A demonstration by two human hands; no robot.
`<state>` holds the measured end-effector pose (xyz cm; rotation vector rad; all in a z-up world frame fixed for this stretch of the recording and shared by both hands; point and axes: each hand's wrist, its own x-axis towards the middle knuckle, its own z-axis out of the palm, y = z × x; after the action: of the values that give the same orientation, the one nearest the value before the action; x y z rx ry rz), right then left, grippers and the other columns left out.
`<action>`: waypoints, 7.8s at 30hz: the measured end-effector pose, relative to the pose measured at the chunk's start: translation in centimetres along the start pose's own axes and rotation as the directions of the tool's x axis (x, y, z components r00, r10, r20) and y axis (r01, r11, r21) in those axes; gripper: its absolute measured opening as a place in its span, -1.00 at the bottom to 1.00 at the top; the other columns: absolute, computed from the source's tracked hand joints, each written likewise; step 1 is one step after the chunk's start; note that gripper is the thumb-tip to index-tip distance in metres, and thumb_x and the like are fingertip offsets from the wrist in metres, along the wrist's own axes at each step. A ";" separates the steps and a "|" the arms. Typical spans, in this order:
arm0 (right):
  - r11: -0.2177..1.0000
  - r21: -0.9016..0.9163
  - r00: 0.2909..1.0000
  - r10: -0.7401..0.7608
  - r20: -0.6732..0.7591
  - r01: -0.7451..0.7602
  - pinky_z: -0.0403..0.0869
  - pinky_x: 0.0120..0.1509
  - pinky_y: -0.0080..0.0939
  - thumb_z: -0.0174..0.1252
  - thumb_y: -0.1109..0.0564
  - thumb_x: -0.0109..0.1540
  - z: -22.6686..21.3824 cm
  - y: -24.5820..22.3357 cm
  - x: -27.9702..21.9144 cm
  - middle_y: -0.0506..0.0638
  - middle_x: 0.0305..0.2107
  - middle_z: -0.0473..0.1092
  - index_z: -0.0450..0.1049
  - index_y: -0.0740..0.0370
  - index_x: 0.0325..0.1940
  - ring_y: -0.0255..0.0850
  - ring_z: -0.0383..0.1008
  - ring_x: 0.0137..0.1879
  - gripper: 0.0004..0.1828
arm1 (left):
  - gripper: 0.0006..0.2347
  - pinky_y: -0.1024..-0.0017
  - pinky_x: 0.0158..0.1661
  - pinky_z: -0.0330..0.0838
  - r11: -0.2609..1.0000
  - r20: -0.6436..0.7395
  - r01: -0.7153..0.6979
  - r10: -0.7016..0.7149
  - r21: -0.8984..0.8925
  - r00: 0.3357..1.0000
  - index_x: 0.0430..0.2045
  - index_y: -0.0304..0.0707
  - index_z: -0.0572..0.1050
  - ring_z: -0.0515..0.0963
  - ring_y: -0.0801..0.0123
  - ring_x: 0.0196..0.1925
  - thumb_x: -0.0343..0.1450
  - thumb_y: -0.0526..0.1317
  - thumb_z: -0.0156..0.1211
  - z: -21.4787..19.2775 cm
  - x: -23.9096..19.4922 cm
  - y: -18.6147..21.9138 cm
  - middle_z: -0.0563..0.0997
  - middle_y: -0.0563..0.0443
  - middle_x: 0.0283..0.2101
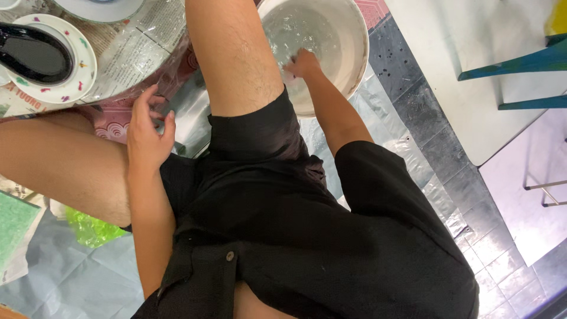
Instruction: The person washes various cups and small bowls in a white bucket of water. They rinse each item by hand and place the cleaned items onto a nearby tray.
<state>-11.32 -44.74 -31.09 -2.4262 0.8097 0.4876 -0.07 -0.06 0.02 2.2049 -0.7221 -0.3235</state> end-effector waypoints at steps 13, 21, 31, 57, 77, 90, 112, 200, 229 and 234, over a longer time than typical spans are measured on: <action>0.812 0.323 0.773 -0.226 -0.594 0.486 0.49 0.20 -0.01 0.57 0.20 0.06 -11.6 -4.0 -7.9 0.10 0.02 0.35 0.34 0.03 0.21 0.04 0.45 0.13 -0.28 | -0.49 0.30 -0.17 0.51 1.000 -0.007 -0.024 0.024 -0.020 1.000 0.35 -0.31 0.28 0.62 0.18 -0.18 0.47 -0.40 0.27 -0.1 -0.3 -0.1 0.57 -0.20 0.08; -0.433 0.893 0.992 0.018 -0.124 0.119 0.44 -0.04 -0.24 0.17 -0.25 0.32 -13.2 -4.5 -11.0 -0.01 -0.15 0.42 0.34 0.21 0.27 -0.22 0.42 -0.10 -0.38 | -0.49 0.31 -0.17 0.51 0.999 -0.012 -0.045 0.045 -0.023 0.999 0.35 -0.31 0.27 0.61 0.19 -0.18 0.47 -0.40 0.26 -0.1 -0.4 -0.2 0.56 -0.21 0.09; -0.688 0.718 0.984 -0.176 -0.028 -0.103 0.44 -0.20 -0.25 -0.19 -0.45 0.30 -12.2 -3.8 -11.9 -0.04 -0.37 0.38 0.31 0.13 0.44 -0.22 0.39 -0.27 -0.17 | -0.50 0.31 -0.23 0.50 0.999 0.006 0.023 -0.022 -0.038 1.000 0.32 -0.27 0.29 0.65 0.23 -0.21 0.44 -0.38 0.25 -0.1 -0.2 0.2 0.56 -0.18 0.07; 0.996 -0.004 0.992 -0.087 -0.089 0.087 0.46 0.10 0.10 0.29 -0.14 0.15 -2.2 -6.3 -2.9 0.26 -0.05 0.46 0.45 0.25 0.13 0.17 0.49 0.07 -0.42 | -0.54 0.27 -0.23 0.52 0.999 0.000 0.012 -0.012 -0.045 1.000 0.25 -0.19 0.35 0.66 0.20 -0.23 0.41 -0.33 0.27 -0.2 0.5 2.1 0.58 -0.12 0.01; 0.869 0.269 0.820 -0.229 -0.525 0.415 0.60 0.00 -0.12 0.58 0.09 -0.03 -20.1 -10.5 -16.3 0.04 -0.05 0.45 0.48 0.16 0.17 -0.07 0.56 0.05 -0.28 | -0.45 0.17 0.18 0.45 0.809 0.020 -0.564 0.575 -0.166 0.818 0.23 -0.25 0.34 0.54 -0.05 0.20 0.30 -0.44 0.33 5.5 10.5 16.6 0.53 -0.22 0.16; 0.777 0.410 0.772 -0.148 -0.618 0.477 0.65 0.04 -0.18 0.53 0.02 0.08 -26.1 -13.6 -24.4 0.07 0.08 0.38 0.38 0.24 0.29 -0.12 0.49 0.15 -0.23 | -0.33 0.09 -0.01 0.51 0.867 0.296 -0.472 0.499 -0.161 0.815 0.19 -0.18 0.34 0.58 -0.02 0.08 0.18 -0.27 0.54 17.4 16.2 17.8 0.61 -0.12 0.01; 0.844 0.029 0.734 -0.448 -0.511 0.535 -0.21 0.61 0.28 0.17 -0.01 0.38 -20.9 -10.1 -21.6 0.18 0.10 0.47 0.47 0.30 0.15 0.07 0.40 0.37 -0.62 | -0.38 0.10 -0.10 0.50 0.864 0.341 -0.504 0.474 -0.002 0.812 0.06 -0.27 0.39 0.60 -0.06 -0.03 0.12 -0.23 0.57 18.1 16.5 17.1 0.61 -0.14 -0.08; 0.071 0.993 0.992 -0.083 -0.093 0.099 0.53 0.12 -0.11 0.02 -0.11 0.33 -6.8 -3.3 -4.8 -0.03 -0.03 0.47 0.34 0.07 0.27 -0.20 0.52 0.06 -0.54 | -0.66 0.16 0.08 0.52 0.891 -0.059 -0.394 0.391 -0.225 0.918 0.19 -0.25 0.27 0.55 -0.04 0.14 0.51 -0.44 0.08 19.6 17.3 16.9 0.43 -0.16 0.20; -0.767 0.609 0.938 -0.028 -0.346 0.202 0.42 0.12 -0.22 0.23 0.05 0.33 -3.1 -9.9 -3.8 -0.01 -0.04 0.39 0.36 0.27 0.19 -0.18 0.42 0.04 -0.58 | -0.75 0.05 -0.09 0.42 0.849 -0.123 -0.493 0.478 -0.191 0.870 0.01 -0.39 0.33 0.48 -0.18 -0.03 0.51 -0.33 0.20 21.0 17.4 15.1 0.48 -0.29 -0.07; 0.654 0.544 0.833 -0.264 -0.486 0.525 0.47 0.14 -0.12 0.34 0.14 0.27 -9.4 -5.0 -5.4 0.02 0.02 0.41 0.37 0.26 0.22 -0.06 0.46 0.07 -0.52 | -0.66 0.06 0.04 0.45 0.868 -0.098 -0.415 0.404 -0.272 0.909 0.15 -0.42 0.26 0.51 -0.14 0.07 0.50 -0.38 0.14 20.8 17.6 16.0 0.43 -0.30 0.06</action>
<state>-10.64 -44.50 -19.18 -1.9190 0.4297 -0.4050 -1.37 -31.59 -1.85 1.7245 -1.0302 -0.1552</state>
